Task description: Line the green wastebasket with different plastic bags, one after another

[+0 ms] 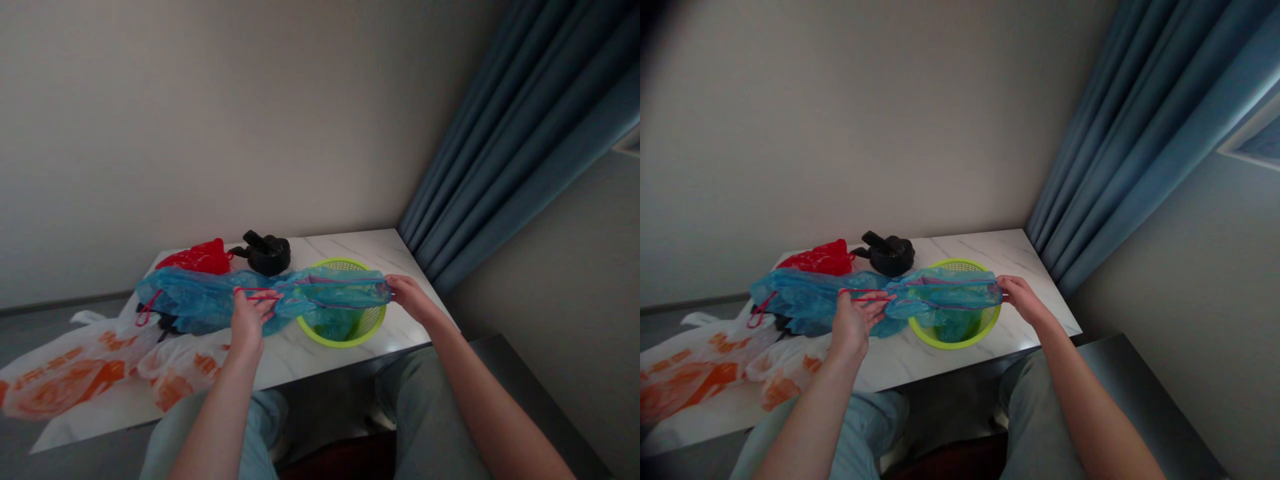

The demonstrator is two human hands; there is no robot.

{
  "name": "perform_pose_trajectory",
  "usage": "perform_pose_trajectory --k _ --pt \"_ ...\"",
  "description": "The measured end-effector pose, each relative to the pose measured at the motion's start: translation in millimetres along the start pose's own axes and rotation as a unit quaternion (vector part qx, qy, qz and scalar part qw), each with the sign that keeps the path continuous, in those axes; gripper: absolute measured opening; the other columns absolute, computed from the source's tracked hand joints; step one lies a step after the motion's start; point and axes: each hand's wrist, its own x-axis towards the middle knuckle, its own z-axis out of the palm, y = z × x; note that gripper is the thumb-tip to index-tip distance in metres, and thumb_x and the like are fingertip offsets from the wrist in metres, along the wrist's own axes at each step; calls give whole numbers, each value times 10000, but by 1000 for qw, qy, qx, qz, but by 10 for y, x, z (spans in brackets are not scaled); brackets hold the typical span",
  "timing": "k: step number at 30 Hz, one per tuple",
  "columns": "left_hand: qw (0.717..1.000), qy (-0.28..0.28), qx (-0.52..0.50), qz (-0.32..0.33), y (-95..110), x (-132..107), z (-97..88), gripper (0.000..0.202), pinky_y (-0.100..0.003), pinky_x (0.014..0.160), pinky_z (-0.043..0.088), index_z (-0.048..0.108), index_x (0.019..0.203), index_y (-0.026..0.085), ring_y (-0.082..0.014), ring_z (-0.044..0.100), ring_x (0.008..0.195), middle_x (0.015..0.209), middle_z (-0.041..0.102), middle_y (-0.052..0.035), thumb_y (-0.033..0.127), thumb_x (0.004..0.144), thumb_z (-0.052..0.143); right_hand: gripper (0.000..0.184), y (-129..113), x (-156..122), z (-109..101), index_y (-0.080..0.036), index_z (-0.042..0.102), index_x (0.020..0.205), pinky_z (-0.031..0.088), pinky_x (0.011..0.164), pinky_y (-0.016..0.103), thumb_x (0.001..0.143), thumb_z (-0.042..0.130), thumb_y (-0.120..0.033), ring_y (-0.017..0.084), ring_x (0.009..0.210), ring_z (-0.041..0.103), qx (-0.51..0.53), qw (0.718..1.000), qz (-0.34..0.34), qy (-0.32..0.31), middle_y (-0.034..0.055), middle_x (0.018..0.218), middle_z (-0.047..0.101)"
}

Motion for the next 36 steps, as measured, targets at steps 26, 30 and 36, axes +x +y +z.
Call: perform_pose_trajectory --k 26,30,36 --pt "994 79 -43 64 -78 109 -43 523 -275 614 443 672 1101 157 -198 681 737 904 743 -106 475 927 295 250 123 19 -17 -180 717 758 441 686 279 690 822 -396 136 699 574 -154 984 -34 -81 1 747 671" --pt "990 97 -51 86 -58 126 -61 506 -268 573 427 688 954 158 -195 662 693 844 730 -100 513 900 331 272 112 52 -66 -182 713 754 389 580 258 692 810 -428 108 598 504 -139 989 -54 -9 -17 657 623" --pt "985 81 -142 57 88 25 -8 323 -278 648 464 643 816 159 -191 664 714 726 697 -70 340 882 385 348 119 84 -93 -195 660 779 448 599 253 597 859 -415 117 643 564 -46 993 -36 103 -12 729 657"
